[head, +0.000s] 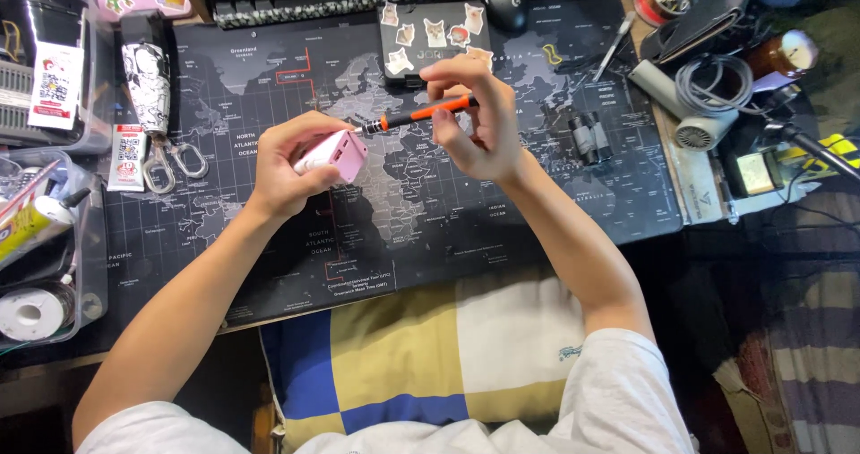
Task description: Repairing a small pink electronic device using a screwdriver
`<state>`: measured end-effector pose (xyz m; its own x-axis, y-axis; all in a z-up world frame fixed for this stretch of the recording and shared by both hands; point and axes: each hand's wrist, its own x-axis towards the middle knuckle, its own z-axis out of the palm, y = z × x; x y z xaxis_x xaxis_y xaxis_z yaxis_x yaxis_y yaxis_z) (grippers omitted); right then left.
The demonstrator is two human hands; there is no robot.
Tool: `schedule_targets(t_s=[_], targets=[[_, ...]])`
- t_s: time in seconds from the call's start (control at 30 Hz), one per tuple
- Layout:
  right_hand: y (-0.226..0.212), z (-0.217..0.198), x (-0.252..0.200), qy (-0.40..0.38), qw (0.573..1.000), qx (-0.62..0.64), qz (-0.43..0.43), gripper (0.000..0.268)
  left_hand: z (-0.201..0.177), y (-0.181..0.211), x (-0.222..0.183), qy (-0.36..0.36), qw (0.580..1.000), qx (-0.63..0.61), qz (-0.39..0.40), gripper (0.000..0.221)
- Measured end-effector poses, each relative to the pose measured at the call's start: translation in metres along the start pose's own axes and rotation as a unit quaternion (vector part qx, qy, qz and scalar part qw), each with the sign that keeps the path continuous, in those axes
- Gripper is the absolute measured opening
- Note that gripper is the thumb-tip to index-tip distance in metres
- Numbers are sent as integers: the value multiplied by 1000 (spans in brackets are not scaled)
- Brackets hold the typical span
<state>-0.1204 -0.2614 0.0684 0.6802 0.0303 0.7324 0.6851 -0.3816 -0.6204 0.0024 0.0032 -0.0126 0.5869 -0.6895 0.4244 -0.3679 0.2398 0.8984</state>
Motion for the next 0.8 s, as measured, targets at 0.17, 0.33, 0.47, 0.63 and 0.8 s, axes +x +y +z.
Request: schedule_targets(t_s=[0.17,0.33,0.47,0.63,0.8], targets=[[-6,1,-5,3,1000,11,-15,30,0,-13,-6,-13,996,-85,-23,71],[-14,3,-7,12,1000,16,4,27,3,-19,-12,-7,988,-145,-49,75],[0,3,-4,38,996,63,-59,32,16,-46,-13,15,965,-260,27,77],[-1,-2,-7,53,996,67,-36,34,17,-51,-16,31,961,-273,14,77],[-11,-2,-2,54,996,63,28,28,12,-21,-12,6,985,-165,-43,61]])
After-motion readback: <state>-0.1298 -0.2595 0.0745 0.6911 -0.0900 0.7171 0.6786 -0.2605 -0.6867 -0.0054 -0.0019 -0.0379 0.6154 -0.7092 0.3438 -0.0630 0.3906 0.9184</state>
